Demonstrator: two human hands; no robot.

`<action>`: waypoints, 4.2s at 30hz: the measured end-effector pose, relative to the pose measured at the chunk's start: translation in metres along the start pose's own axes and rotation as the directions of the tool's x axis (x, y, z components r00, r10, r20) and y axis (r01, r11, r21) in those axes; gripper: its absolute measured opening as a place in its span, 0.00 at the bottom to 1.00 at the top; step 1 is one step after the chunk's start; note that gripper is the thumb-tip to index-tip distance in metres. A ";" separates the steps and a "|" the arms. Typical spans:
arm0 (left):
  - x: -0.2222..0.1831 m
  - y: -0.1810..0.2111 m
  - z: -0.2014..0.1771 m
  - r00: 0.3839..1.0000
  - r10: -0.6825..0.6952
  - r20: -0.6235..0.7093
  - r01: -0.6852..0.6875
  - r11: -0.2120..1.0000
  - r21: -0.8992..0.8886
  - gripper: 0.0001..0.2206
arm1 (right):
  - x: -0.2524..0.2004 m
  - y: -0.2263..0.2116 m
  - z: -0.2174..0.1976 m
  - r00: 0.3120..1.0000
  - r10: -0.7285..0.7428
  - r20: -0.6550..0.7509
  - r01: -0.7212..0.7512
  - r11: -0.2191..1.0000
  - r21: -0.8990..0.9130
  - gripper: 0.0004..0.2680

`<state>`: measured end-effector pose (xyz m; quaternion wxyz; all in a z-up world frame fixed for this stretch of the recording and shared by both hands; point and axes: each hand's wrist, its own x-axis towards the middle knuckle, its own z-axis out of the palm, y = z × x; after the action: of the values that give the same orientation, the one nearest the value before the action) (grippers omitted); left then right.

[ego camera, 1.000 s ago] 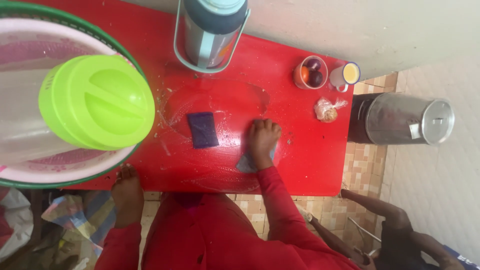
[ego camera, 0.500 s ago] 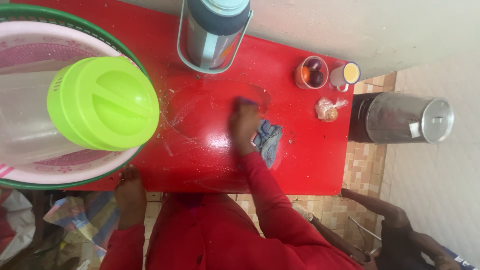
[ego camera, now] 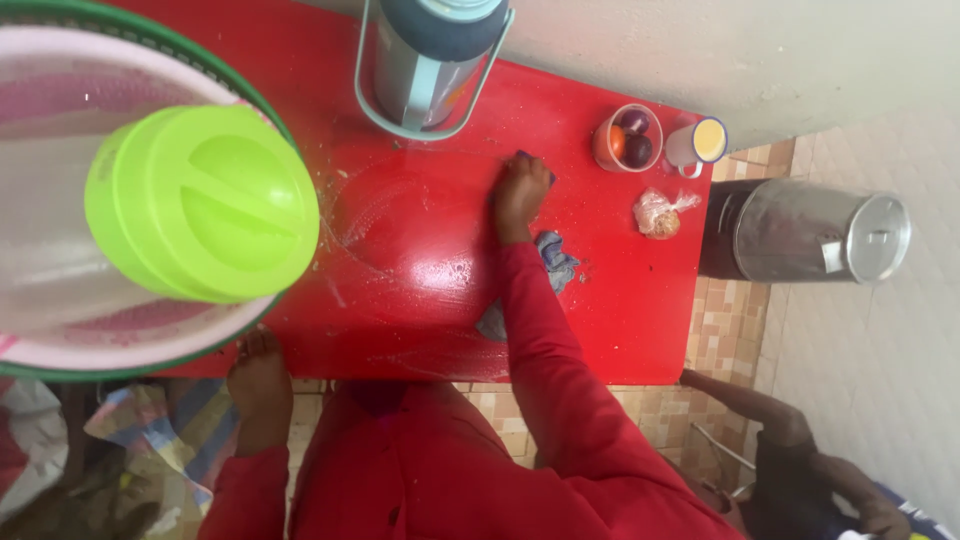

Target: Wipe down a table surface with a cloth and move objects to clean the entire area

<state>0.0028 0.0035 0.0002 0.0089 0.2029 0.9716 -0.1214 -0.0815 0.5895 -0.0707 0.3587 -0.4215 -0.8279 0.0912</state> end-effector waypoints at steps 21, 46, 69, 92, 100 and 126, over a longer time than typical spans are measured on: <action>0.006 0.001 -0.018 0.999 -0.030 -0.018 0.030 0.999 0.017 0.15 | 0.019 0.032 -0.016 0.950 -0.050 0.307 0.310 0.077 -0.948 0.11; 0.009 -0.001 -0.001 0.999 0.018 0.034 -0.018 1.000 -0.009 0.28 | -0.116 -0.018 -0.168 0.969 -0.061 0.240 0.107 0.977 -0.185 0.20; 0.007 -0.002 -0.019 0.999 0.013 0.043 -0.014 0.999 0.041 0.26 | -0.053 -0.098 -0.080 0.487 -0.733 0.475 0.554 0.680 0.480 0.17; -0.007 -0.014 0.083 0.984 0.123 -0.128 -0.125 0.992 -0.003 0.54 | -0.255 0.114 -0.282 0.990 0.049 0.129 -0.009 0.956 -0.295 0.21; 0.000 -0.011 0.044 0.988 0.131 -0.076 -0.133 0.991 -0.020 0.60 | -0.225 -0.193 -0.263 0.929 0.229 0.291 -0.156 0.955 -0.253 0.23; -0.002 -0.017 0.068 0.988 0.130 -0.083 -0.133 0.990 -0.041 0.58 | -0.116 -0.037 -0.093 0.906 -0.290 -0.307 0.195 0.932 -0.304 0.15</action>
<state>-0.0041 -0.0283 -0.0617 -0.0171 0.2710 0.9582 -0.0898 0.0030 0.4636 -0.0464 0.4474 -0.3681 -0.8026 -0.1424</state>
